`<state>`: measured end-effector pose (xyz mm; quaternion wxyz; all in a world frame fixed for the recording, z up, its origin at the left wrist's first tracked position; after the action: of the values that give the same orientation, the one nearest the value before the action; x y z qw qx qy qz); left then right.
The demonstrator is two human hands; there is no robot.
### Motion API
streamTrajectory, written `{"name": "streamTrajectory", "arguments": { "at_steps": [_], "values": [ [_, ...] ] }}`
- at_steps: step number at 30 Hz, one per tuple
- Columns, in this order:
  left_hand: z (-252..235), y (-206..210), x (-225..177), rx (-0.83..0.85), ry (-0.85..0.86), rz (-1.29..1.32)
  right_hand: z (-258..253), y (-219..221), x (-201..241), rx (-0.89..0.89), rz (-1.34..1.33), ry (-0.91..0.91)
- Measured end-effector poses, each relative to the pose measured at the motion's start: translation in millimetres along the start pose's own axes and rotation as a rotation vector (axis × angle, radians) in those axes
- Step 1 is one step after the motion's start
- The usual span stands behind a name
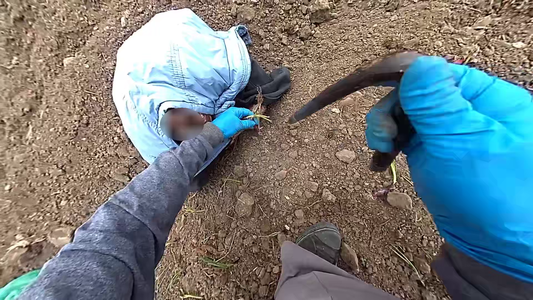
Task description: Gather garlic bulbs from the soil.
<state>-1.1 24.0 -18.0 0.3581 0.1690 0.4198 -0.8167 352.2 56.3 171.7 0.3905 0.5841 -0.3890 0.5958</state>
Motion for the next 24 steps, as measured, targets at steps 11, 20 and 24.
{"name": "streamTrajectory", "arguments": {
  "at_steps": [11,20,24],
  "values": [
    [-14.9,72.6,-3.6,-0.206,-0.119,-0.049,-3.9,107.9,-169.8,0.174,0.238,0.481],
    [43.5,71.9,-23.3,-0.113,-0.289,-0.056,0.1,42.2,-75.2,0.016,0.286,0.307],
    [36.4,74.8,-1.2,-0.097,-0.343,0.065,8.4,76.8,-178.8,0.193,0.422,0.614]
  ]
}}
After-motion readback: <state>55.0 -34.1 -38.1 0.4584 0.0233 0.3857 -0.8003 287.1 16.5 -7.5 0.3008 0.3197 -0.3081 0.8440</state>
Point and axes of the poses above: each hand's wrist, its own z-axis away from the middle knuckle, its own y-axis out of the palm, x = y × z, the point moved 3 cm from there along -z, towards the middle knuckle, and after that the axes turned 1 degree about y, right-handed, at the moved point
